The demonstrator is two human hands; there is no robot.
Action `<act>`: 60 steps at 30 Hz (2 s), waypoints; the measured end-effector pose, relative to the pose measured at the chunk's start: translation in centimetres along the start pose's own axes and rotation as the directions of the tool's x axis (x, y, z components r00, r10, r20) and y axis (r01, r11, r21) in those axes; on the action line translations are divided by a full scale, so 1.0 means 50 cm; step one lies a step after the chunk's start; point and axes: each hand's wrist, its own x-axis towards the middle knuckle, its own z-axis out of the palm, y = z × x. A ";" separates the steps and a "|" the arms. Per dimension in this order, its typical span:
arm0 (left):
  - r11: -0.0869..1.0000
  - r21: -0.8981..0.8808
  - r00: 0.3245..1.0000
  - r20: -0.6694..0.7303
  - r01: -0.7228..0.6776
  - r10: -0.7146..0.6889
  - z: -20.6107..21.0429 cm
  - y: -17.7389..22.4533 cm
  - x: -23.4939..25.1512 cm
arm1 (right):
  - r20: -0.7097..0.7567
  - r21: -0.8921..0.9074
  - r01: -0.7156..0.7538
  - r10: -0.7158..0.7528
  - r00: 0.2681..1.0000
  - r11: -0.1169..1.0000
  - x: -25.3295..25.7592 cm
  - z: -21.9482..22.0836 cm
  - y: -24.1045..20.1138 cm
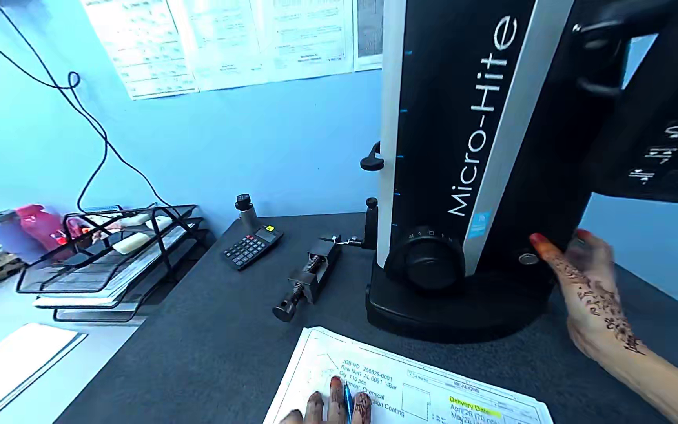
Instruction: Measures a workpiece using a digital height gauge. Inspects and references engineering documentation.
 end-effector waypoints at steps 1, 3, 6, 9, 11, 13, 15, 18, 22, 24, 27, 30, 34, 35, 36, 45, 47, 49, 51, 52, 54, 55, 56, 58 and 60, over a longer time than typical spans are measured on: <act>1.000 -0.010 1.000 -0.005 0.011 -0.011 -0.011 -0.004 0.011 | 0.065 0.022 -0.093 0.091 0.994 0.995 -0.011 0.011 -0.032; 0.998 0.019 0.996 -0.077 0.055 -0.053 -0.034 -0.020 0.042 | 0.158 0.039 -0.251 0.243 0.957 0.967 -0.034 0.024 -0.110; 0.993 0.106 0.915 -0.403 0.048 -0.001 -0.077 -0.088 0.107 | 0.241 0.054 -0.241 0.222 0.945 0.969 -0.026 0.012 -0.092; 0.999 -0.034 0.864 -0.503 -0.001 -0.017 -0.156 -0.158 0.148 | 0.287 0.111 -0.169 0.132 0.949 0.979 -0.007 -0.002 -0.016; 0.995 -0.077 0.854 -0.511 0.069 -0.099 -0.201 -0.170 0.184 | 0.302 0.116 -0.135 0.094 0.949 0.984 0.005 -0.006 0.014; 0.990 -0.101 0.832 -0.537 0.100 -0.139 -0.215 -0.174 0.201 | 0.298 0.144 -0.162 0.114 0.948 0.976 0.000 -0.003 -0.007; 0.996 -0.047 0.832 -0.548 0.070 -0.084 -0.208 -0.178 0.200 | 0.297 0.115 -0.131 0.092 0.950 0.985 -0.009 0.000 -0.029; 0.978 -0.110 0.920 -0.371 -0.176 0.124 -0.156 -0.151 0.151 | 0.285 0.089 -0.118 0.089 0.954 0.989 -0.014 -0.001 -0.030; 0.869 -0.142 0.880 -0.088 -0.475 0.466 -0.026 -0.062 0.110 | 0.277 0.052 -0.191 0.169 0.946 0.980 -0.004 0.001 -0.018; 0.836 -0.317 0.864 0.087 -0.448 0.496 -0.007 -0.034 0.120 | 0.300 0.085 -0.105 0.075 0.951 0.991 0.021 -0.007 0.053; 0.801 -0.477 0.848 0.186 -0.363 0.496 -0.027 -0.022 0.149 | 0.309 0.098 -0.093 0.059 0.949 0.991 0.018 -0.009 0.051; 0.798 -0.590 0.946 0.174 -0.123 0.274 -0.086 -0.024 0.206 | 0.313 0.106 -0.160 0.119 0.942 0.981 -0.001 -0.002 -0.028; 0.822 -0.561 0.942 -0.319 -0.101 -0.102 -0.185 -0.125 0.234 | 0.329 0.125 -0.103 0.057 0.943 0.987 0.029 -0.013 0.053; 0.843 -0.532 0.895 -0.410 -0.079 -0.175 -0.210 -0.147 0.235 | 0.326 0.125 -0.086 0.041 0.945 0.988 0.032 -0.014 0.063; 0.856 -0.515 0.848 -0.477 -0.055 -0.232 -0.227 -0.163 0.237 | 0.317 0.115 -0.092 0.051 0.947 0.989 0.028 -0.013 0.057; 0.508 -0.849 0.908 -0.316 -0.142 -0.274 -0.235 -0.174 0.325 | 0.282 0.081 -0.186 0.156 0.946 0.979 -0.006 0.001 -0.050; 0.509 -0.832 0.879 -0.396 -0.222 -0.265 -0.234 -0.176 0.317 | 0.284 0.096 -0.209 0.175 0.943 0.973 -0.005 0.000 -0.051; 0.507 -0.822 0.850 -0.445 -0.261 -0.283 -0.236 -0.177 0.317 | 0.272 0.074 -0.222 0.195 0.942 0.972 -0.006 0.000 -0.056; 0.491 -0.825 0.837 -0.460 -0.280 -0.295 -0.235 -0.177 0.320 | 0.284 0.052 -0.208 0.185 0.941 0.977 -0.003 -0.002 -0.044; 0.490 -0.817 0.836 -0.475 -0.303 -0.274 -0.229 -0.178 0.315 | 0.285 0.043 -0.208 0.187 0.940 0.977 -0.003 -0.002 -0.042; 0.493 -0.804 0.833 -0.494 -0.331 -0.247 -0.222 -0.180 0.306 | 0.301 0.058 -0.199 0.173 0.938 0.978 -0.001 -0.003 -0.037; 0.495 -0.809 0.825 -0.492 -0.316 -0.278 -0.228 -0.177 0.317 | 0.312 0.066 -0.196 0.166 0.935 0.978 0.002 -0.005 -0.031; 0.495 -0.816 0.822 -0.484 -0.299 -0.301 -0.234 -0.175 0.325 | 0.315 0.065 -0.196 0.166 0.934 0.978 0.002 -0.007 -0.031; 0.518 -0.809 0.820 -0.481 -0.277 -0.312 -0.241 -0.170 0.328 | 0.327 0.068 -0.195 0.163 0.931 0.979 0.005 -0.010 -0.024; 0.638 -0.729 0.796 -0.528 -0.247 -0.295 -0.242 -0.158 0.306 | 0.318 0.093 -0.130 0.095 0.943 0.987 0.004 -0.008 -0.015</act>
